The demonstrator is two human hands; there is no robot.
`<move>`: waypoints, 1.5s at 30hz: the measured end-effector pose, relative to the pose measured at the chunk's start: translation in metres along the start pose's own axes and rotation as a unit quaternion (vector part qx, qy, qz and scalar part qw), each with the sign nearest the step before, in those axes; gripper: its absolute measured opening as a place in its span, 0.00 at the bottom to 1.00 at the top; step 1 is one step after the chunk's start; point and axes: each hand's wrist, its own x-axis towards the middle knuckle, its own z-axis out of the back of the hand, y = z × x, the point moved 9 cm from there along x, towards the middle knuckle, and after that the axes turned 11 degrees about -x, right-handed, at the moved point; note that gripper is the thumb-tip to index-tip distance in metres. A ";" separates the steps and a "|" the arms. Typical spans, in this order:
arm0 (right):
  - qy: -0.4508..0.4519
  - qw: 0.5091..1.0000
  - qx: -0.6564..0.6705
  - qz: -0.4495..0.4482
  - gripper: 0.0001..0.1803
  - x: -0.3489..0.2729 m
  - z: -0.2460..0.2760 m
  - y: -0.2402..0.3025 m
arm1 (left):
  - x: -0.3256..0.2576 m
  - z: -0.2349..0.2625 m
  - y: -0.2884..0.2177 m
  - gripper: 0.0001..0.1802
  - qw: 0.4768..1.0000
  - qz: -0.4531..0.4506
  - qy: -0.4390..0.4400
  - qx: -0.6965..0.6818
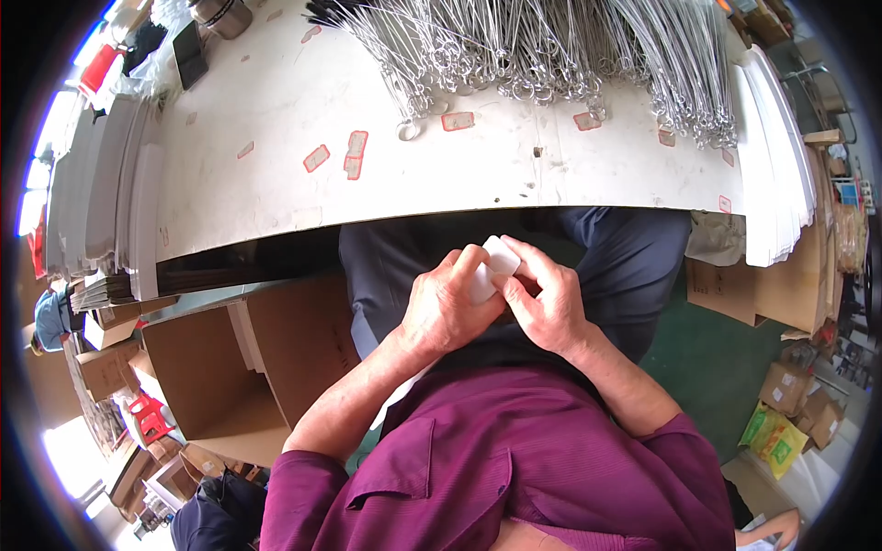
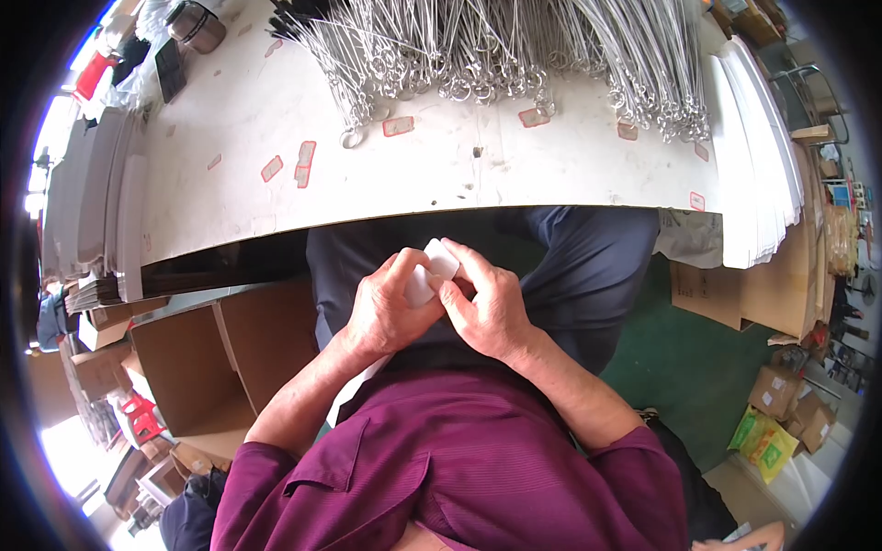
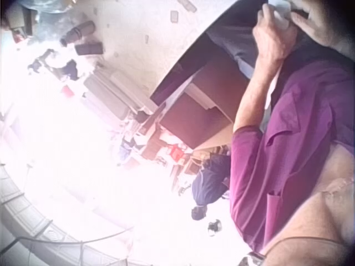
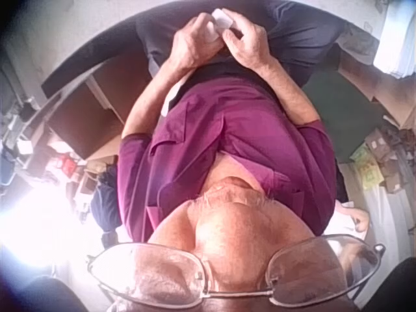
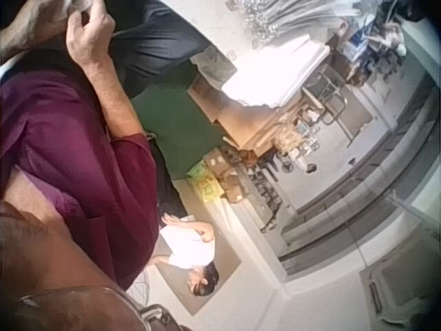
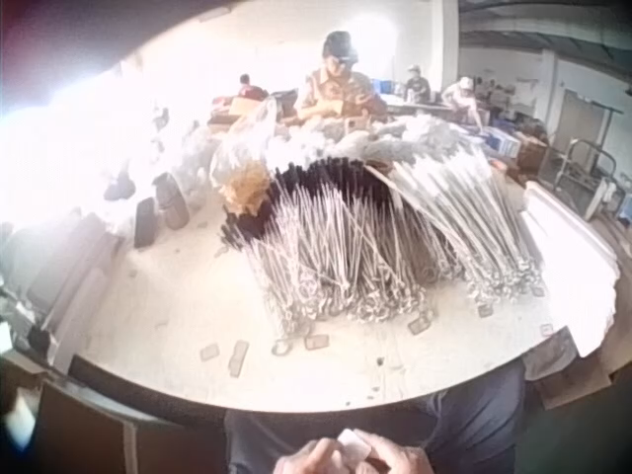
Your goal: Folding a white cardboard box and inserting a bundle of wire-handled brushes into it.
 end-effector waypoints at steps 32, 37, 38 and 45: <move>-0.019 0.994 0.006 -0.112 0.08 -0.001 -0.016 -0.018 | -0.014 -0.010 0.003 0.32 0.998 -0.019 -0.048 0.042; 0.002 0.979 0.096 -0.181 0.09 0.006 -0.011 -0.035 | -0.011 -0.005 0.004 0.27 0.997 -0.014 -0.015 0.069; -0.011 0.982 0.092 -0.163 0.09 0.008 -0.010 -0.032 | -0.010 -0.003 0.003 0.27 0.997 -0.014 -0.015 0.069; 0.018 0.950 0.208 -0.234 0.11 0.009 -0.012 -0.049 | -0.008 0.002 -0.003 0.31 0.997 -0.024 -0.028 0.065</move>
